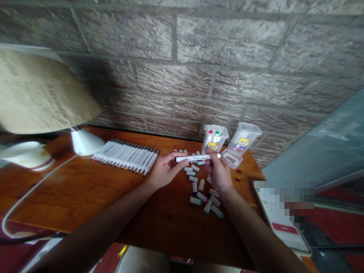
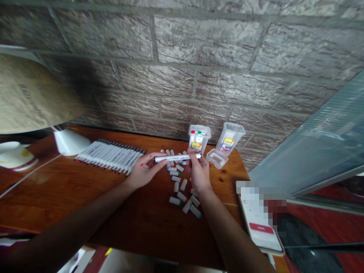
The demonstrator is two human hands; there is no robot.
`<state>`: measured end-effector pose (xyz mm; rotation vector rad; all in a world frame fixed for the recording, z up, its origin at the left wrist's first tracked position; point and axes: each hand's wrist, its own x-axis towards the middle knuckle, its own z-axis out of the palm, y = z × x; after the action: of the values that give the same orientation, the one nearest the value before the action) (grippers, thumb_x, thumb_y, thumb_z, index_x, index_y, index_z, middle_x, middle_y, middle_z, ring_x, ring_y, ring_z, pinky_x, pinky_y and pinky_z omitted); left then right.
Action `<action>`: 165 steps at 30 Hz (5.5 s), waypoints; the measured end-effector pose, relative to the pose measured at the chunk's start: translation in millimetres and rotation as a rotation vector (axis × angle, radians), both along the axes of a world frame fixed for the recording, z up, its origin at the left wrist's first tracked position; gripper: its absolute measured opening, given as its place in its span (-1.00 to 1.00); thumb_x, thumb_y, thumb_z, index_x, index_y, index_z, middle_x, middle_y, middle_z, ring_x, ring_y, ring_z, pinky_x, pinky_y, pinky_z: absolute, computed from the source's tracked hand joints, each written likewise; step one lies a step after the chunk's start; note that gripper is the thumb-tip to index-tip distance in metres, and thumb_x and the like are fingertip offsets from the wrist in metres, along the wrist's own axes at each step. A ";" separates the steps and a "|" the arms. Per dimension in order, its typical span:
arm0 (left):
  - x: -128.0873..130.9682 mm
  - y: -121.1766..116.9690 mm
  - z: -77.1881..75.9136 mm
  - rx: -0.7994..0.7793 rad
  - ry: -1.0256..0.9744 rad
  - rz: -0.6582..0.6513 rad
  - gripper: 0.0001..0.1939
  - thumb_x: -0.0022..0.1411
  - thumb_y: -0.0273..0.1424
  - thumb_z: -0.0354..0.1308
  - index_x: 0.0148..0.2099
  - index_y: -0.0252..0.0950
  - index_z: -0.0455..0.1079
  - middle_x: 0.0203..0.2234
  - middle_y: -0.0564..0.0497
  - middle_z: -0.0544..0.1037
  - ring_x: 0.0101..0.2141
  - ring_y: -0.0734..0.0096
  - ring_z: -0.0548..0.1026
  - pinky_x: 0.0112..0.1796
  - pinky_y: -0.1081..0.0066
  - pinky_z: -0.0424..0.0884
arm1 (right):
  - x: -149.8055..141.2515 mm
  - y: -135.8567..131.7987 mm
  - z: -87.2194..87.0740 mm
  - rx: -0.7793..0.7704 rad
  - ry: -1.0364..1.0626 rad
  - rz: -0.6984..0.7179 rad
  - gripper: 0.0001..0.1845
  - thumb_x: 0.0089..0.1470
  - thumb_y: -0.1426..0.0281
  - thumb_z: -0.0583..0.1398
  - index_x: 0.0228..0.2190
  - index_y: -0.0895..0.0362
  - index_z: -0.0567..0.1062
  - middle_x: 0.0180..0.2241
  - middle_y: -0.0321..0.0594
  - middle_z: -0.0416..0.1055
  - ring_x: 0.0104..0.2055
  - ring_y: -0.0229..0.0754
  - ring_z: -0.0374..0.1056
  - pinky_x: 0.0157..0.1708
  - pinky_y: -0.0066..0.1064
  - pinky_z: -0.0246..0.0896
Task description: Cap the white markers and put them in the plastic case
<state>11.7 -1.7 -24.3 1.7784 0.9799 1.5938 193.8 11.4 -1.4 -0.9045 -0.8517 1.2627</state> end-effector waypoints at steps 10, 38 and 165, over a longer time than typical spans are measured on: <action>-8.8 13.8 10.3 -0.227 -0.365 -0.092 -0.65 0.19 -0.12 0.31 -0.32 -0.32 0.38 -0.65 0.17 0.33 -0.64 0.64 0.24 -0.60 0.58 0.17 | -7.9 -20.1 -3.0 0.318 -0.557 0.264 -0.73 0.11 0.14 0.29 -0.28 0.08 0.51 -0.53 -0.33 0.44 -0.51 -0.27 0.29 -0.48 -0.44 0.15; -8.8 7.1 -7.1 0.191 0.401 -0.023 -0.56 0.42 -0.27 0.04 -0.50 -0.30 0.45 -0.68 0.08 0.41 -0.62 0.53 0.34 -0.53 0.50 0.15 | 47.4 27.2 82.0 0.491 -0.512 -0.367 -0.64 0.06 0.07 0.30 -0.32 0.13 0.50 -0.49 -0.32 0.40 -0.53 -0.31 0.22 -0.55 -0.46 0.12; -12.5 8.5 -9.3 0.214 0.533 -0.014 -0.53 0.43 -0.29 0.03 -0.55 -0.33 0.28 -0.67 0.13 0.28 -0.59 0.58 0.23 -0.49 0.50 0.13 | 64.6 65.2 109.2 0.271 -1.414 0.160 -0.68 0.17 0.18 0.17 -0.27 0.14 0.61 -0.71 -0.36 0.40 -0.73 -0.29 0.30 -0.62 -0.50 0.14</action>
<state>-0.8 6.8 -33.6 2.4275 1.0477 1.2730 258.4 76.6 107.7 -1.4972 -2.1472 0.4320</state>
